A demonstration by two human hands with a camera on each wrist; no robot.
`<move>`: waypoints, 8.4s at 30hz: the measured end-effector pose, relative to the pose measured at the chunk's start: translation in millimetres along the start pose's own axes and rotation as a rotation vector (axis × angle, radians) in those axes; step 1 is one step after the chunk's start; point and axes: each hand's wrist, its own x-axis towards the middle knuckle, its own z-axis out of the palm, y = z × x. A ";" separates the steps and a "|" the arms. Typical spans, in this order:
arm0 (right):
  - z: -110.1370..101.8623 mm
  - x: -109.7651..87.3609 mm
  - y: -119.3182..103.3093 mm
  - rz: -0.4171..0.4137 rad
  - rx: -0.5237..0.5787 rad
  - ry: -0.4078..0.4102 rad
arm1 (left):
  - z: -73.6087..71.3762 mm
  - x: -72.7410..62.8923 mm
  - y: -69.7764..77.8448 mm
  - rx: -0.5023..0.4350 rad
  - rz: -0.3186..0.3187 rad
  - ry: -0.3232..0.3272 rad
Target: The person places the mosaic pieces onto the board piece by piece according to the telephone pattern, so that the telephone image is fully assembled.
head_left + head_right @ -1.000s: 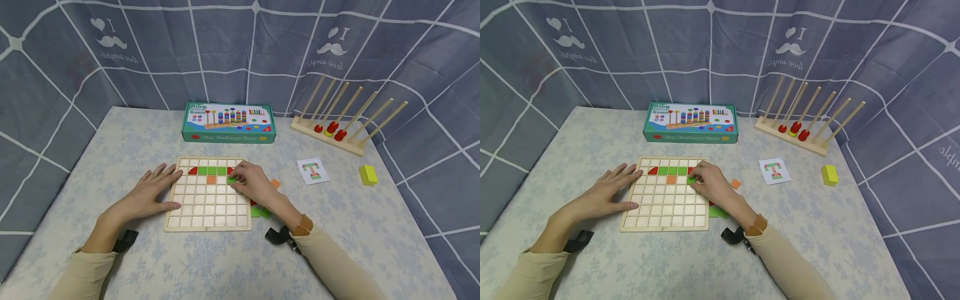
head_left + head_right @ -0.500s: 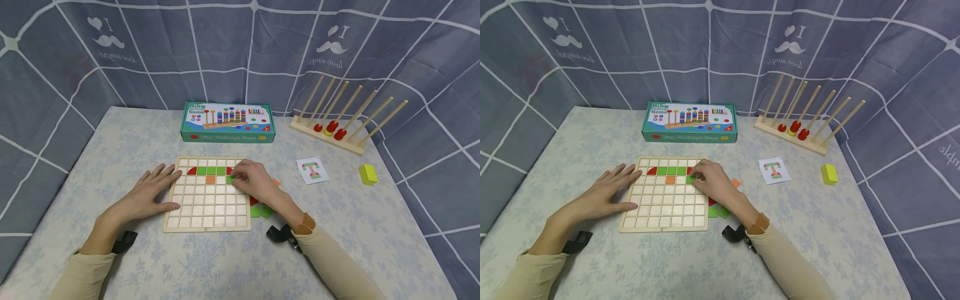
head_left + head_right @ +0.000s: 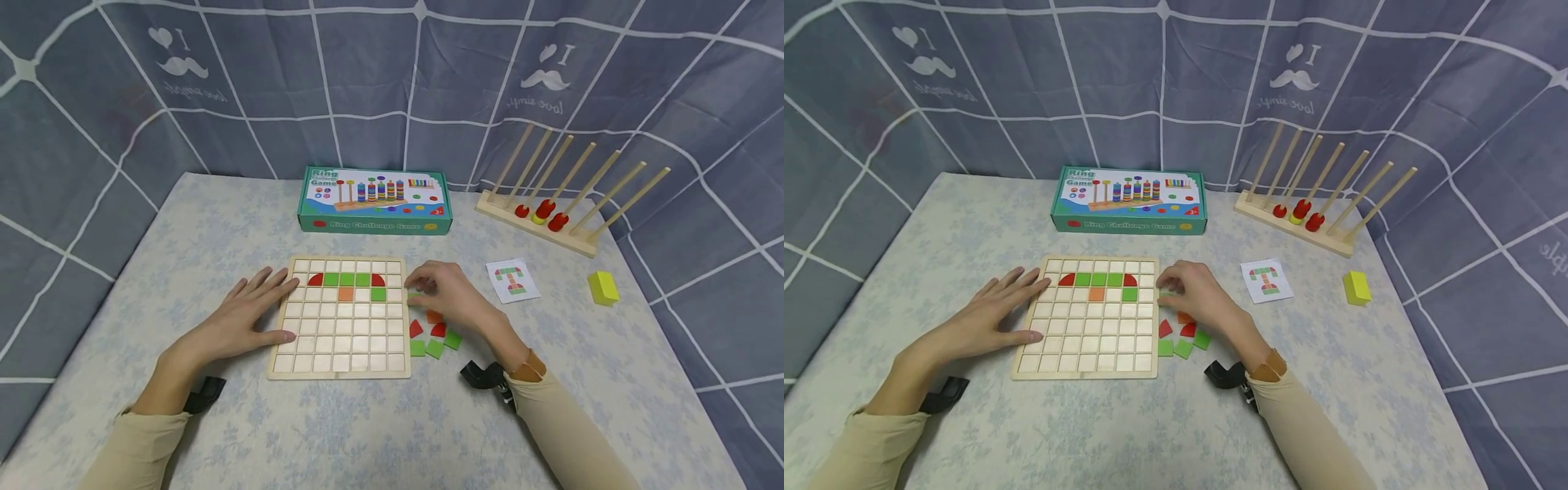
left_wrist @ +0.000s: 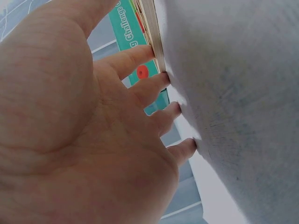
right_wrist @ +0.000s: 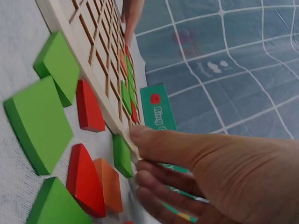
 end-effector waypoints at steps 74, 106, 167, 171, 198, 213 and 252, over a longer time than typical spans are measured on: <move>78.8 85.3 -96.5 -0.325 -0.237 -0.120 | -1.9 0.3 -0.2 -0.016 0.032 0.007; -8.3 6.9 -11.9 -0.145 0.004 0.037 | -1.7 0.4 1.6 -0.018 0.007 -0.007; 42.1 37.7 -60.8 -0.203 -0.117 -0.059 | 0.0 -1.0 1.2 -0.022 0.006 0.004; 48.9 42.9 -68.9 -0.209 -0.151 -0.079 | 0.0 -0.7 0.6 -0.016 0.004 0.004; 56.4 15.2 -80.7 -0.349 -0.316 -0.160 | -1.2 -0.5 1.2 -0.026 0.009 0.008; 14.6 -6.8 -35.3 -0.228 -0.109 -0.072 | -0.6 -0.7 0.2 -0.017 0.007 0.008; -13.6 -24.3 12.2 -0.053 -0.092 -0.034 | -0.6 -0.9 -0.7 -0.014 -0.006 -0.002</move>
